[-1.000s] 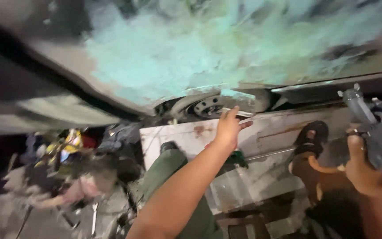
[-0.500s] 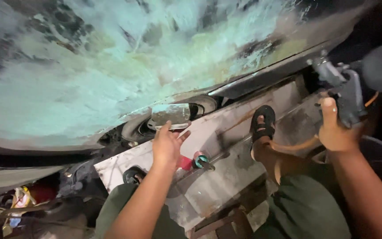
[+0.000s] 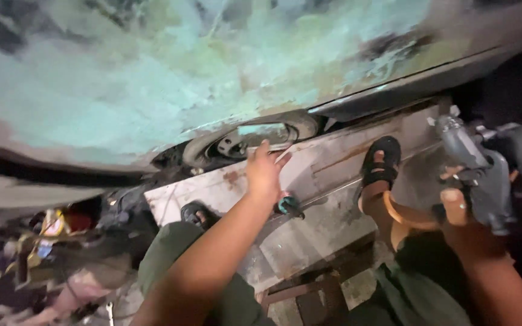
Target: The person applies a light-colored body filler to a car's wheel arch using a metal scraper and a red plastic spreader. They then use a sanding block to smooth the applied filler on the vehicle's surface.
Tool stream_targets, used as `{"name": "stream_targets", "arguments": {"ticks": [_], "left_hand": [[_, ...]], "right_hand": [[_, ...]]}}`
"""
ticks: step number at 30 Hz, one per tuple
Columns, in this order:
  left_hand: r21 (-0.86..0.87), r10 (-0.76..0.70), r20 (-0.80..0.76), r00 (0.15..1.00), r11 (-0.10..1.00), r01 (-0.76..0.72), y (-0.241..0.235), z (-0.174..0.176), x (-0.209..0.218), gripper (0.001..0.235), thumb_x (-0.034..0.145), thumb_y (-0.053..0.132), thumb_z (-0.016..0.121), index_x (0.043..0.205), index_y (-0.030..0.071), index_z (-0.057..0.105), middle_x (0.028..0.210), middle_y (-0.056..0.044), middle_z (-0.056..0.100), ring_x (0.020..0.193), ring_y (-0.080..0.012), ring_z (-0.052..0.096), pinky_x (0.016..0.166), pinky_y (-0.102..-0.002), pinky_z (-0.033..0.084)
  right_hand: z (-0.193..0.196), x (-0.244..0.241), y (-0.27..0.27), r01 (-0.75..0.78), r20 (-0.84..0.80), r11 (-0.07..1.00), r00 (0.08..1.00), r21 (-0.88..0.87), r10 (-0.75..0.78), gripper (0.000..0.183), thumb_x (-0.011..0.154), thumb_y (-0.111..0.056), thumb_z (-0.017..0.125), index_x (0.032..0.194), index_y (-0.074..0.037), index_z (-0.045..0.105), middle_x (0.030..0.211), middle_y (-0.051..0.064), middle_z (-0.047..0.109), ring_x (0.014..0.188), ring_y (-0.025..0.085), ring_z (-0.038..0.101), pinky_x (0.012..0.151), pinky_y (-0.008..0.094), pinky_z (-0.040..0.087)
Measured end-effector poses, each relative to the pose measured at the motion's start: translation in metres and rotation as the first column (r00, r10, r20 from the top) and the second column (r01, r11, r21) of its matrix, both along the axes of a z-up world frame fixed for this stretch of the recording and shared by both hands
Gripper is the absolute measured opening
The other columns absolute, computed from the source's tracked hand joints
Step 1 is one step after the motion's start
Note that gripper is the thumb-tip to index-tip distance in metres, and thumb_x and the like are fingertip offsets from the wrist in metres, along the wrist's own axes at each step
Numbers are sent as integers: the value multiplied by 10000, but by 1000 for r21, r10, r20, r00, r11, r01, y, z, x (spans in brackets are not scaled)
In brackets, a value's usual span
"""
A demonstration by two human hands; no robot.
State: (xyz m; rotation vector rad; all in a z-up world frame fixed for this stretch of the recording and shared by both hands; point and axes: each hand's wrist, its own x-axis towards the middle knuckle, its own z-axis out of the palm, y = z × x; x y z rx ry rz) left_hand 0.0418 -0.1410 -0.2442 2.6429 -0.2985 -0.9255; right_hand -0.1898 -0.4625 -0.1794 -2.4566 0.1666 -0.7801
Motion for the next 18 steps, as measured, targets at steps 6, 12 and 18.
{"name": "stream_targets", "arguments": {"ticks": [6, 12, 18], "left_hand": [[-518, 489, -808, 329, -323, -792, -49, 98, -5, 842, 943, 294, 565, 1636, 126, 117, 1447, -222, 555, 1010, -310, 676, 1010, -443, 535], [-479, 493, -824, 280, -340, -809, -58, 122, 8, 913, 957, 239, 551, 1671, 151, -10, 1359, -273, 625, 1074, -319, 695, 872, -384, 553], [-671, 559, -620, 551, -13, -741, -72, 27, -41, 186, 1033, 234, 528, 1024, 52, 561, 975, -74, 531, 929, -218, 619, 859, -380, 631]], "right_hand": [[26, 13, 29, -24, 25, 979, 999, 201, 19, 454, 1022, -349, 515, 1221, 58, 534, 1221, 225, 589, 1166, 399, 562, 1153, 512, 392], [39, 13, 42, 18, -2, 981, 1000, 191, -18, 387, 1029, -336, 512, 1119, 14, 651, 1184, 146, 643, 1195, 349, 604, 1201, 483, 395], [26, 9, 38, 69, -53, 978, 997, 196, -59, 352, 1010, -310, 561, 1181, -19, 661, 1244, 117, 655, 1212, 330, 595, 1163, 464, 388]]}}
